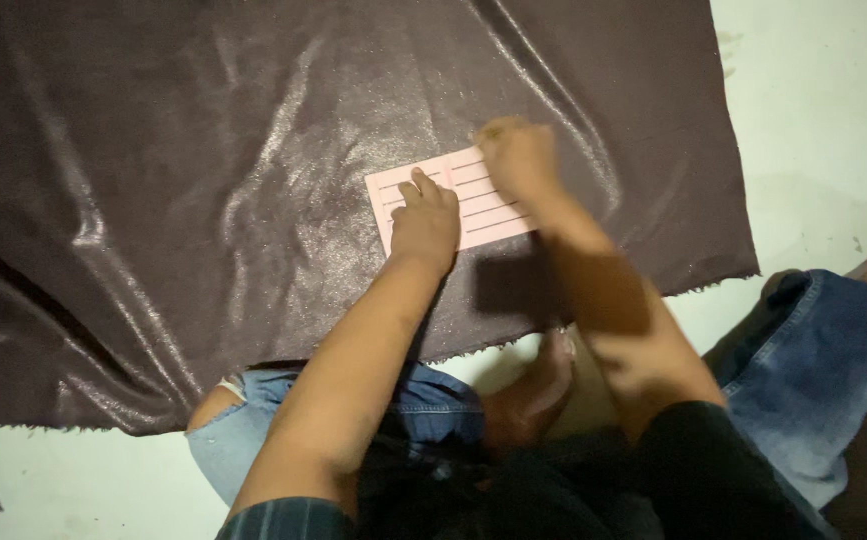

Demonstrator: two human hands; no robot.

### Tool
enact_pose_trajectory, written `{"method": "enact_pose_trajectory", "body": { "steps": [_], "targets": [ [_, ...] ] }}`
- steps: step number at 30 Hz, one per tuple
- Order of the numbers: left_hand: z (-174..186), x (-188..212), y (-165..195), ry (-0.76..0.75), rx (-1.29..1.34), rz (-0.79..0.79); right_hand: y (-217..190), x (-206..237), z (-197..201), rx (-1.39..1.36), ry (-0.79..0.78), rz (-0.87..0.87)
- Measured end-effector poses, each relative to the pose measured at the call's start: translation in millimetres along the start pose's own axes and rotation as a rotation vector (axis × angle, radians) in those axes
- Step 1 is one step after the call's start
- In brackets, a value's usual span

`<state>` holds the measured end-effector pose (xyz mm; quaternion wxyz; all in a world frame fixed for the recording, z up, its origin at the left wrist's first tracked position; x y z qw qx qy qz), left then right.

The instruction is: The person spreads a large piece of dark brown fabric on the floor, places a pink paper template on it, and uses a small tool to trace or mark lines along the template onto the fabric.

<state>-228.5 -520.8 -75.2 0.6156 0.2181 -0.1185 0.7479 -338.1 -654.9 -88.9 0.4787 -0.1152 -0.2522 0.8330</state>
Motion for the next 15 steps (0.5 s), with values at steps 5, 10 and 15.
{"method": "enact_pose_trajectory", "body": {
  "steps": [5, 10, 15],
  "targets": [
    [10.1, -13.8, 11.2, -0.094, -0.060, -0.014, 42.7, 7.4, 49.1, 0.119, 0.219, 0.055],
    [32.7, -15.1, 21.1, -0.219, -0.169, -0.025, 40.8, 13.4, 54.6, -0.162, -0.006, -0.113],
    [40.2, -15.8, 22.8, -0.267, -0.231, -0.054, 48.9, 8.8, 56.5, -0.047, 0.126, -0.031]
  ]
}}
Point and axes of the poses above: each hand's wrist, its own x-axis away from the middle knuckle, its own z-axis out of the back of the hand, y = z × x, the point moved 1 cm from there along -x, towards the middle knuckle, and after that the axes turned 2 degrees about x, right-handed, at the moved point
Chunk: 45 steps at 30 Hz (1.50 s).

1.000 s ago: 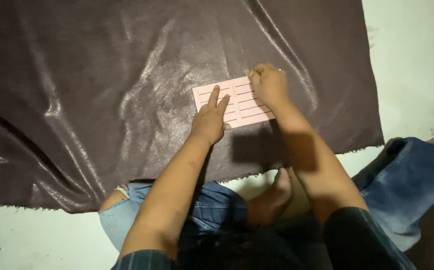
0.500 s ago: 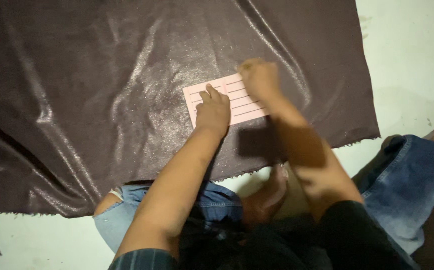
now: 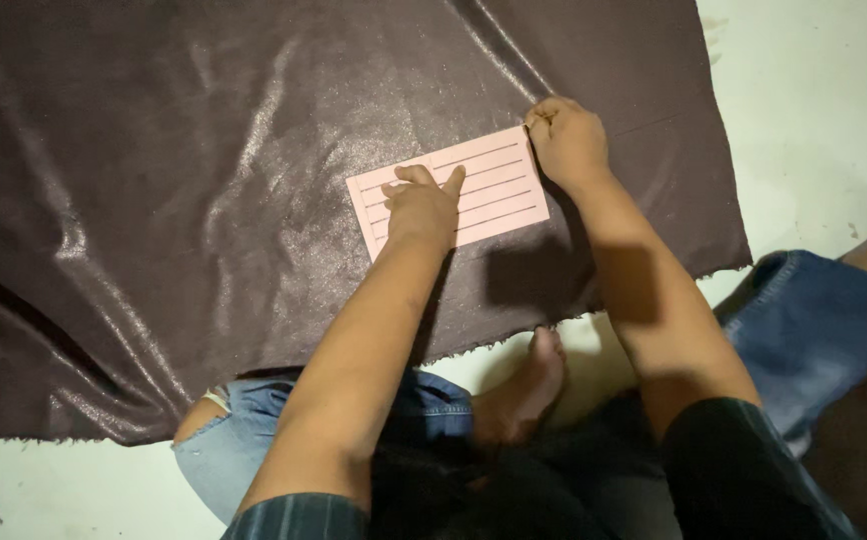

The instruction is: The person spreads a large piece of dark brown fabric on the floor, places a pink paper template on it, and uses a small tool to trace or mark lines along the template onto the fabric.

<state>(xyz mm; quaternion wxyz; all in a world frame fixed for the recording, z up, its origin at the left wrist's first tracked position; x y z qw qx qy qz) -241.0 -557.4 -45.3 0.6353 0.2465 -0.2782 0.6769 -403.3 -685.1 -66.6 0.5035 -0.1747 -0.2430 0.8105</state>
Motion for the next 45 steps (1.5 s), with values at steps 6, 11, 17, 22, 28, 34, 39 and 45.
{"method": "enact_pose_trajectory", "body": {
  "steps": [6, 11, 17, 22, 28, 34, 39, 45],
  "targets": [
    [1.1, 4.3, 1.7, 0.025, 0.006, 0.019, 20.6, -4.3, -9.1, -0.021, -0.015, 0.062],
    [1.5, 3.7, 1.7, -0.023, 0.039, 0.018, 33.2, -6.1, -10.7, 0.001, 0.034, 0.099],
    [-8.0, -2.7, 2.0, 0.049, 0.051, 0.045, 27.5, -3.0, -10.7, 0.094, 0.080, 0.236],
    [-6.7, -1.3, 1.5, 0.042, 0.148, 0.062, 27.7, 18.0, 7.0, 0.140, -0.035, 0.308],
    [3.4, 6.2, 2.1, -0.008, 0.139, 0.051, 40.3, 26.0, 9.2, 0.251, -0.202, 0.193],
    [4.1, 7.8, 2.3, -0.005, 0.319, 0.111, 41.6, 1.4, -2.1, 0.025, -0.023, 0.274],
    [-3.3, 5.9, 4.1, 0.003, 0.335, 0.097, 47.5, 59.2, 22.5, 0.101, -0.194, 0.245],
    [-4.7, 6.6, 5.7, 0.028, 0.334, 0.102, 51.0, 101.0, 41.3, 0.004, -0.255, 0.183]
  ]
}}
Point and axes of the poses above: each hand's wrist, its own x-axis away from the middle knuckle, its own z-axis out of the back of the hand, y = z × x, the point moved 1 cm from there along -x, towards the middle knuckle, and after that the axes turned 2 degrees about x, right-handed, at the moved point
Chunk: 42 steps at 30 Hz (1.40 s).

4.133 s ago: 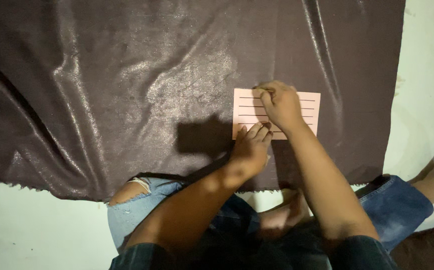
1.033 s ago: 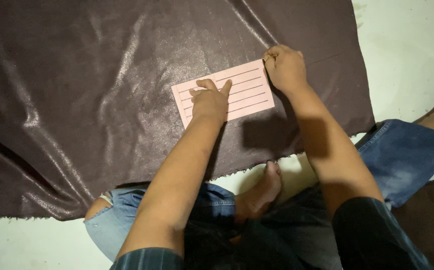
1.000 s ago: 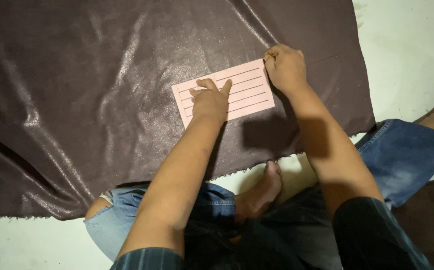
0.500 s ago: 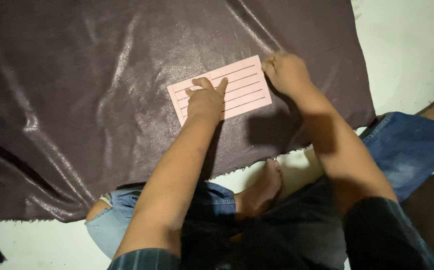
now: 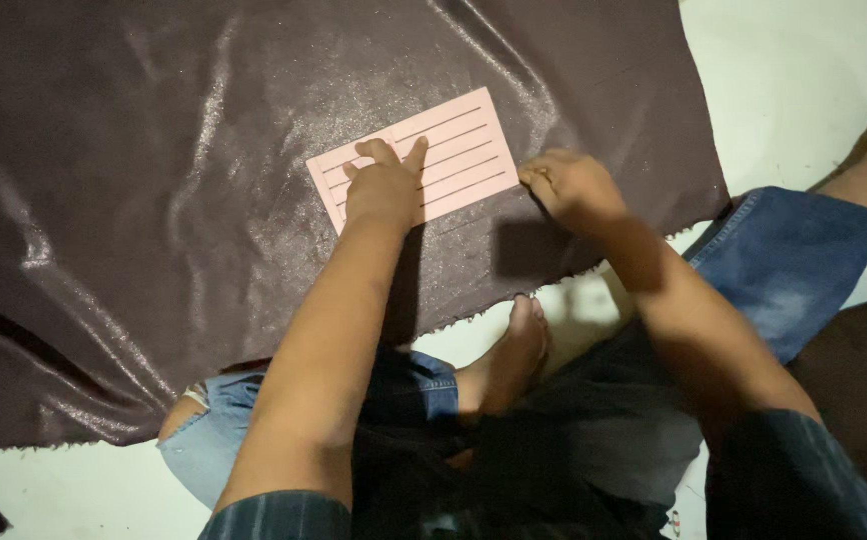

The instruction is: The person spreads a large piece of dark brown fabric on the floor, places a pink paper template on it, and uses a small tool to trace or mark lines along the template onto the fabric.

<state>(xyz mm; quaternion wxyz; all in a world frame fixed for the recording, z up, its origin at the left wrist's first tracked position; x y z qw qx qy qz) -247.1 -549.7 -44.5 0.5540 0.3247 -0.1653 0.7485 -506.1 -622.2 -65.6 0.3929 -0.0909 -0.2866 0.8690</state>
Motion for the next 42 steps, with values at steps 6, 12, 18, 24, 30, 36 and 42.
{"method": "enact_pose_trajectory", "body": {
  "steps": [6, 12, 18, 24, 30, 36, 42],
  "targets": [
    [-0.7, 7.6, -0.2, -0.007, 0.076, 0.005, 5.7, -13.7, -9.1, 0.049, 0.070, -0.008],
    [-4.5, 3.3, 1.9, -0.010, 0.064, 0.011, 14.9, -49.9, -16.1, 0.055, 0.000, -0.136],
    [-10.8, 0.5, -1.9, -0.023, 0.084, 0.000, 21.0, -113.3, -26.6, -0.010, 0.262, -0.043],
    [-16.3, -0.6, -4.8, 0.000, 0.089, -0.022, 16.4, -72.0, -19.2, 0.025, 0.195, 0.073],
    [-20.8, -3.0, -5.5, 0.048, 0.049, -0.029, 6.6, -2.8, -6.3, -0.019, 0.045, 0.030],
    [-16.5, -2.9, -4.1, 0.024, 0.058, -0.015, 2.4, -6.8, -1.9, -0.079, 0.102, 0.003],
    [-15.7, -2.8, -3.6, -0.020, 0.091, 0.001, 6.4, 0.0, -8.1, -0.028, 0.057, -0.033]
  ]
}}
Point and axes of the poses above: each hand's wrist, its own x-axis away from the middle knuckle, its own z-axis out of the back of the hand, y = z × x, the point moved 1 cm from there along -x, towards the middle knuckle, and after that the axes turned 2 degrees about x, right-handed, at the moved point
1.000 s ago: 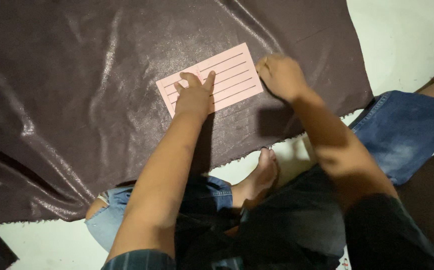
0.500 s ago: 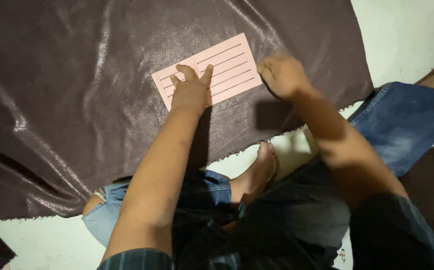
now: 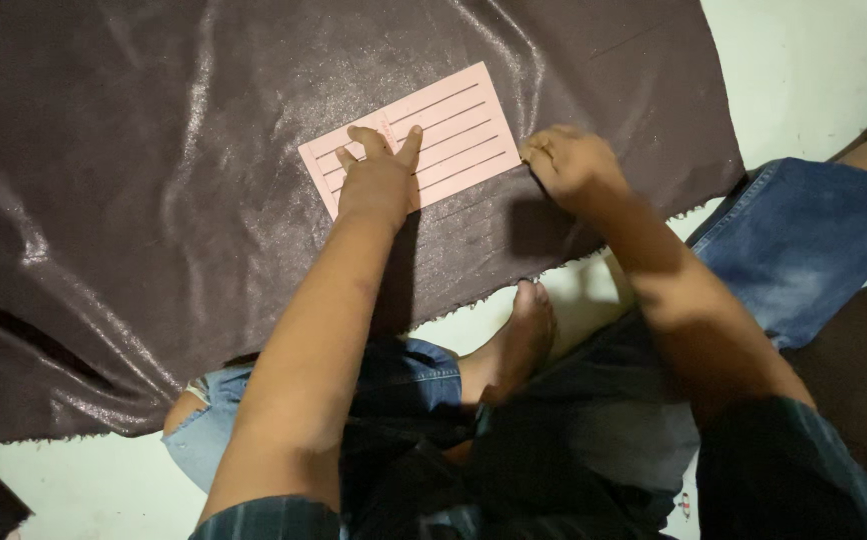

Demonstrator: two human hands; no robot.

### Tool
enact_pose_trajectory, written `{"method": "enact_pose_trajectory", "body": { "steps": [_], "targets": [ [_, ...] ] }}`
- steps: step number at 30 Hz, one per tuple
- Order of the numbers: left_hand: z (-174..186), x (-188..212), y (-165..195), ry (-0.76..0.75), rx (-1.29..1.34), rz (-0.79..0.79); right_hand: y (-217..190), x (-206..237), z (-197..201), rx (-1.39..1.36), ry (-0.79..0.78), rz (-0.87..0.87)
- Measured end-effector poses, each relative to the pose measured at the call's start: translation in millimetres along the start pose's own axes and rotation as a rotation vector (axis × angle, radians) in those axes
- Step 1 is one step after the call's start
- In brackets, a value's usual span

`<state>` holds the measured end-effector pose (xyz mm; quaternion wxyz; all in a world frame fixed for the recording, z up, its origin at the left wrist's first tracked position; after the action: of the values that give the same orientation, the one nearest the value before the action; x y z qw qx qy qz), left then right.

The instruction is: The person spreads a large piece of dark brown fabric on the floor, places a pink paper template on it, and uses a small tool to trace or mark lines along the template onto the fabric.

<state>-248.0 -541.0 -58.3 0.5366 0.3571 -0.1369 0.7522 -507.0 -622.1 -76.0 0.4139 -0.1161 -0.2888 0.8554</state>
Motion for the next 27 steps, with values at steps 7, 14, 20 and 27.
{"method": "enact_pose_trajectory", "body": {
  "steps": [7, 14, 20, 27],
  "targets": [
    [-1.5, -4.1, -1.3, 0.073, -0.075, -0.052, 5.6, -84.0, -17.7, 0.128, 0.167, 0.049],
    [0.0, -0.8, -3.4, 0.048, 0.023, -0.029, 6.3, -112.3, -26.1, -0.051, 0.253, 0.027],
    [-1.5, 7.4, -9.8, 0.106, 0.048, -0.079, -3.6, -24.4, -6.4, -0.010, 0.124, 0.093],
    [-4.6, 25.0, -25.1, 0.152, 0.145, -0.081, -15.6, 16.4, 6.1, 0.023, 0.014, -0.039]
  ]
}}
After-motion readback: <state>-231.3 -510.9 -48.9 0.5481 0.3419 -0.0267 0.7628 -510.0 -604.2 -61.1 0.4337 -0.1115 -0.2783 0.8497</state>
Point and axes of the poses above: each hand's wrist, its own x-axis away from the middle knuckle, its own z-axis out of the back of the hand, y = z × x, the point moved 1 cm from there along -x, towards the middle knuckle, and after that the axes turned 2 degrees about x, right-handed, at the moved point
